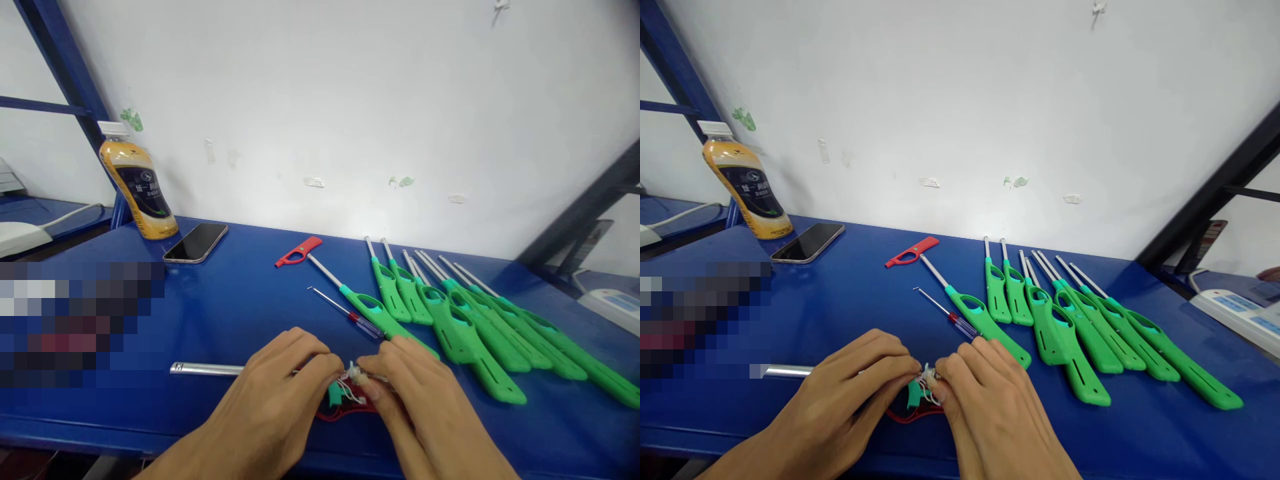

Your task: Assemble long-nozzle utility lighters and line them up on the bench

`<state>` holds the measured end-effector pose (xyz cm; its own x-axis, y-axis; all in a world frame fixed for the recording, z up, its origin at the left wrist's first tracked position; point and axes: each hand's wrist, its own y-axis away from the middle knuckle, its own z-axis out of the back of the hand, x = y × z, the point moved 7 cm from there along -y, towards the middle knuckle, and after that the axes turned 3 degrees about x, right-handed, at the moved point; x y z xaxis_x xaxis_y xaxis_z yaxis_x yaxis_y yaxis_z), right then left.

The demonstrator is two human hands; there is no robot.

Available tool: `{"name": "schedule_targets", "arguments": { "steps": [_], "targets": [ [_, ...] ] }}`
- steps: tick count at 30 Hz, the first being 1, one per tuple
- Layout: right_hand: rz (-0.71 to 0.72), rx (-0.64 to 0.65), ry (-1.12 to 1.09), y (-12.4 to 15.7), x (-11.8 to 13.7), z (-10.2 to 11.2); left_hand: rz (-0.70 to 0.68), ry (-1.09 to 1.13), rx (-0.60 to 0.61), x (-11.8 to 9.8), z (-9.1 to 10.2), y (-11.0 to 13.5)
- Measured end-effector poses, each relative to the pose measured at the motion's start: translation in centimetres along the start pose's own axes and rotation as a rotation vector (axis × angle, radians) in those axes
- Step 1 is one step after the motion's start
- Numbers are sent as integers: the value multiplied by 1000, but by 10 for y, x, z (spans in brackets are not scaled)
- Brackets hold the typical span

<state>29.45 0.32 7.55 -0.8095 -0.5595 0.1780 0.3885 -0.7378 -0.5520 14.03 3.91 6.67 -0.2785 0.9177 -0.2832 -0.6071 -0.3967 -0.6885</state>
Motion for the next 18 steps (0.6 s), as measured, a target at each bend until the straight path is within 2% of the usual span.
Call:
{"name": "schedule_targets", "arguments": {
  "steps": [12, 18],
  "targets": [
    [54, 29, 36, 3, 0, -6, -37, -35, -15, -1, -1, 4],
    [38, -84, 67, 2, 1, 4, -12, -58, -26, 0, 0, 0]
  ]
}}
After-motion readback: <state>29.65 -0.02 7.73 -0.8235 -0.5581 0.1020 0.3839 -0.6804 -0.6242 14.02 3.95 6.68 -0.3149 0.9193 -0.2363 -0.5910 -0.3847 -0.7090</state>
